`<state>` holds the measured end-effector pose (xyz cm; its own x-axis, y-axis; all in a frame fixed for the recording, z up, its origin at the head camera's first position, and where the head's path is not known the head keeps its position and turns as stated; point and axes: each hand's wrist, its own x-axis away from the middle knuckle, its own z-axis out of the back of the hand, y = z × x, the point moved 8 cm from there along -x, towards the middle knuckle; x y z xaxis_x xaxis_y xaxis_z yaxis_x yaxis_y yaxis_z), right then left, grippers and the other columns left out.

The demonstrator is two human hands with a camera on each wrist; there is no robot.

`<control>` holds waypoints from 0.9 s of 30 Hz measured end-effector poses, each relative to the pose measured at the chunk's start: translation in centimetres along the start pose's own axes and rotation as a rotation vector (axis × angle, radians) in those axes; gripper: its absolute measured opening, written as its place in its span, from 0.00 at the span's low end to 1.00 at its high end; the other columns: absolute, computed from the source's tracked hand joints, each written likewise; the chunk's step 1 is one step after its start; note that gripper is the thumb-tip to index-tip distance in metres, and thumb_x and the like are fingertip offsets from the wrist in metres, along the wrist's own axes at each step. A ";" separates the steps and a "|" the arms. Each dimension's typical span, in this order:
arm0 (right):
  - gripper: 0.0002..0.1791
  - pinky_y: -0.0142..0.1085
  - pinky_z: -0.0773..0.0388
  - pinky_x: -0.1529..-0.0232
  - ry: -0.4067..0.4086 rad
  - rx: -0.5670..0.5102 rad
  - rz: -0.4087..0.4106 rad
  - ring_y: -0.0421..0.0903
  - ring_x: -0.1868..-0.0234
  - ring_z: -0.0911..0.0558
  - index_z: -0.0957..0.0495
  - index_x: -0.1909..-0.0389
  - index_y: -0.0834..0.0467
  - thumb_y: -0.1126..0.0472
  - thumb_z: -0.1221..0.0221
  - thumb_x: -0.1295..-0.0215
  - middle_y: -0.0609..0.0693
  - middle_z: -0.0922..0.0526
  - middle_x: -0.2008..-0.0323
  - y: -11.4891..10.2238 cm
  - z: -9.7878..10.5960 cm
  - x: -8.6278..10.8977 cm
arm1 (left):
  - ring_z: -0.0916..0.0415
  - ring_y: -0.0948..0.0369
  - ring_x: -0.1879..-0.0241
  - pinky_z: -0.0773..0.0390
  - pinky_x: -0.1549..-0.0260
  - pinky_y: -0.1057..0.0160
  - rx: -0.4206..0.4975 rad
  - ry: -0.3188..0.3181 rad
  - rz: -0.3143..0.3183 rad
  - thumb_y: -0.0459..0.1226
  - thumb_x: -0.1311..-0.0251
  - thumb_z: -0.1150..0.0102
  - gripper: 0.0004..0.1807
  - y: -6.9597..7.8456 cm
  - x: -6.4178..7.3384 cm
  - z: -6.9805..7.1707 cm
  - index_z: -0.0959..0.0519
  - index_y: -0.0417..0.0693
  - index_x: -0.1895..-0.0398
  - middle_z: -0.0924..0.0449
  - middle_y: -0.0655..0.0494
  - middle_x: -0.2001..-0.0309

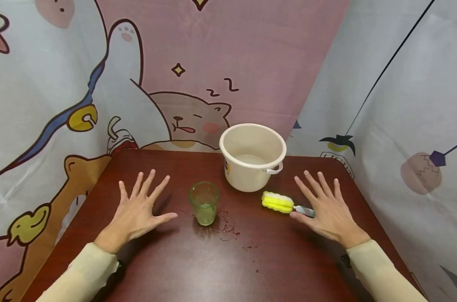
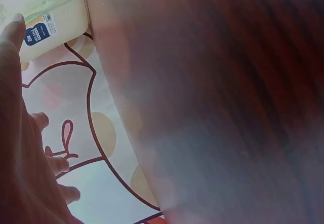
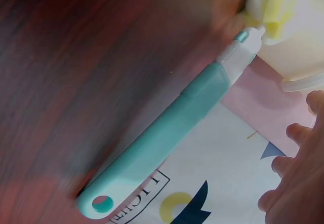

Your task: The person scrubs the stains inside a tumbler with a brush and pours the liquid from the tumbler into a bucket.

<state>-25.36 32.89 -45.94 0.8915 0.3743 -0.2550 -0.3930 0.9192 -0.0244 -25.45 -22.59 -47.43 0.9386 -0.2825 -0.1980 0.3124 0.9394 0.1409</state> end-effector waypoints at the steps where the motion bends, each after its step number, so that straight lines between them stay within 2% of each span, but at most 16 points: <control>1: 0.63 0.83 0.62 0.11 0.001 0.003 0.002 0.71 0.03 0.52 0.55 0.02 0.36 0.21 0.34 0.28 0.51 0.55 0.01 0.0 0.0 0.0 | 0.57 0.29 0.05 0.66 0.19 0.07 0.000 0.004 -0.002 0.82 0.36 0.36 0.65 0.1 0.0 0.0 0.54 0.80 0.02 0.58 0.43 0.02; 9: 0.62 0.77 0.62 0.08 0.011 -0.005 0.015 0.70 0.04 0.48 0.52 0.02 0.37 0.22 0.34 0.28 0.52 0.51 0.02 -0.6 0.4 -0.5 | 0.56 0.31 0.04 0.64 0.19 0.07 0.026 0.010 -0.014 0.83 0.37 0.35 0.66 0.8 -0.1 -0.1 0.55 0.81 0.02 0.56 0.43 0.02; 15: 0.62 0.74 0.59 0.06 0.007 -0.024 0.018 0.71 0.06 0.42 0.52 0.02 0.36 0.23 0.33 0.27 0.53 0.48 0.03 -1.2 0.4 -0.5 | 0.53 0.32 0.05 0.59 0.19 0.07 0.070 0.009 -0.016 0.82 0.37 0.34 0.66 1.7 0.0 0.2 0.55 0.81 0.02 0.53 0.44 0.02; 18: 0.61 0.73 0.51 0.07 0.004 -0.028 0.018 0.70 0.07 0.39 0.50 0.02 0.37 0.23 0.33 0.27 0.53 0.46 0.03 -1.4 0.5 -0.6 | 0.52 0.32 0.05 0.57 0.19 0.08 0.099 0.013 -0.017 0.82 0.37 0.33 0.66 2.2 0.0 0.2 0.55 0.81 0.02 0.51 0.44 0.03; 22: 0.61 0.75 0.37 0.15 0.007 -0.025 0.024 0.69 0.09 0.35 0.49 0.03 0.37 0.23 0.32 0.27 0.54 0.41 0.05 -1.4 0.7 -0.8 | 0.50 0.33 0.05 0.56 0.18 0.09 0.155 0.025 -0.025 0.81 0.38 0.31 0.67 3.0 -0.1 0.3 0.55 0.81 0.02 0.48 0.44 0.04; 27: 0.60 0.76 0.29 0.22 -0.013 -0.036 0.014 0.68 0.12 0.32 0.49 0.03 0.35 0.23 0.31 0.27 0.55 0.37 0.07 -1.2 0.7 -0.8 | 0.45 0.34 0.06 0.52 0.16 0.12 0.259 0.030 -0.028 0.78 0.38 0.27 0.67 4.2 -0.2 0.4 0.53 0.81 0.03 0.45 0.50 0.04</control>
<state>-25.41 31.56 -45.06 0.8886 0.3893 -0.2427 -0.4134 0.9088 -0.0558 -24.28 -18.67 -46.40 0.9255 -0.2984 -0.2334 0.3690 0.8493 0.3775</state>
